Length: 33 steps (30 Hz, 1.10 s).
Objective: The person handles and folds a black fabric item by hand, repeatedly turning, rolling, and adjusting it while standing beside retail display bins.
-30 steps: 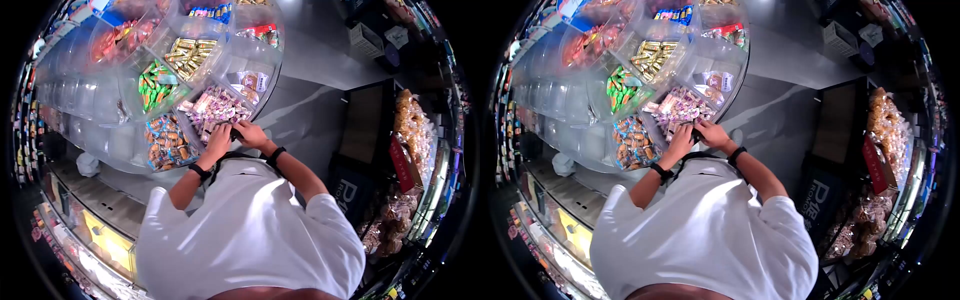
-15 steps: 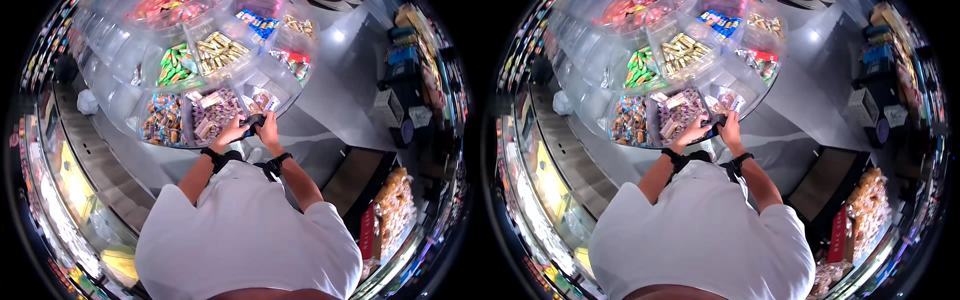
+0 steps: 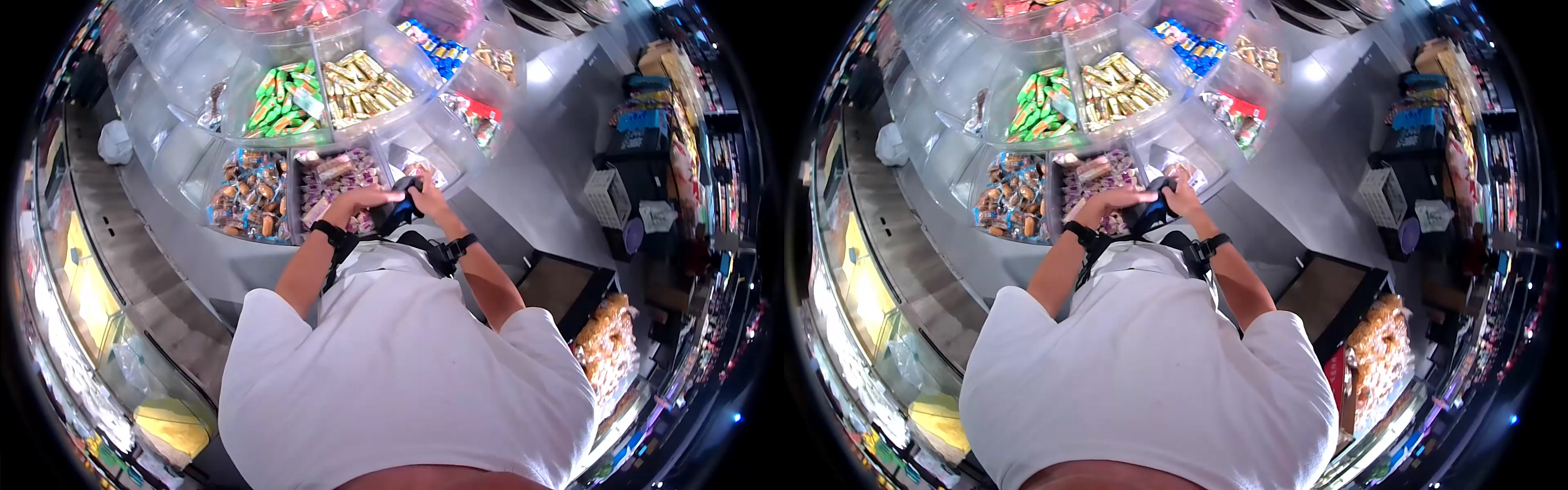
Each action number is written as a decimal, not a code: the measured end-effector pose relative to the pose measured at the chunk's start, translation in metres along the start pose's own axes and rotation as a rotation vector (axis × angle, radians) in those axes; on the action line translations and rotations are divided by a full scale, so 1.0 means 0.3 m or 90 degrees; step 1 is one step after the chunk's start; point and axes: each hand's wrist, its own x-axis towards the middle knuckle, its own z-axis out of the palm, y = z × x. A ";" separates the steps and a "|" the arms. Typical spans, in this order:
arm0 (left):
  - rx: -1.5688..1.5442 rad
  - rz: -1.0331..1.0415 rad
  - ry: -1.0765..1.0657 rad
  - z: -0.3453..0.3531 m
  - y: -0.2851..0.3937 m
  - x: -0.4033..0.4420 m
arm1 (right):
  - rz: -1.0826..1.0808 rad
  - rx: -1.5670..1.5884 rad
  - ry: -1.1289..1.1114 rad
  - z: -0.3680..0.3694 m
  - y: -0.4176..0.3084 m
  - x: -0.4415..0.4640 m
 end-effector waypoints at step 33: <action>0.183 0.243 0.893 0.052 -0.015 0.161 | -0.245 -0.084 -0.186 0.028 -0.254 0.393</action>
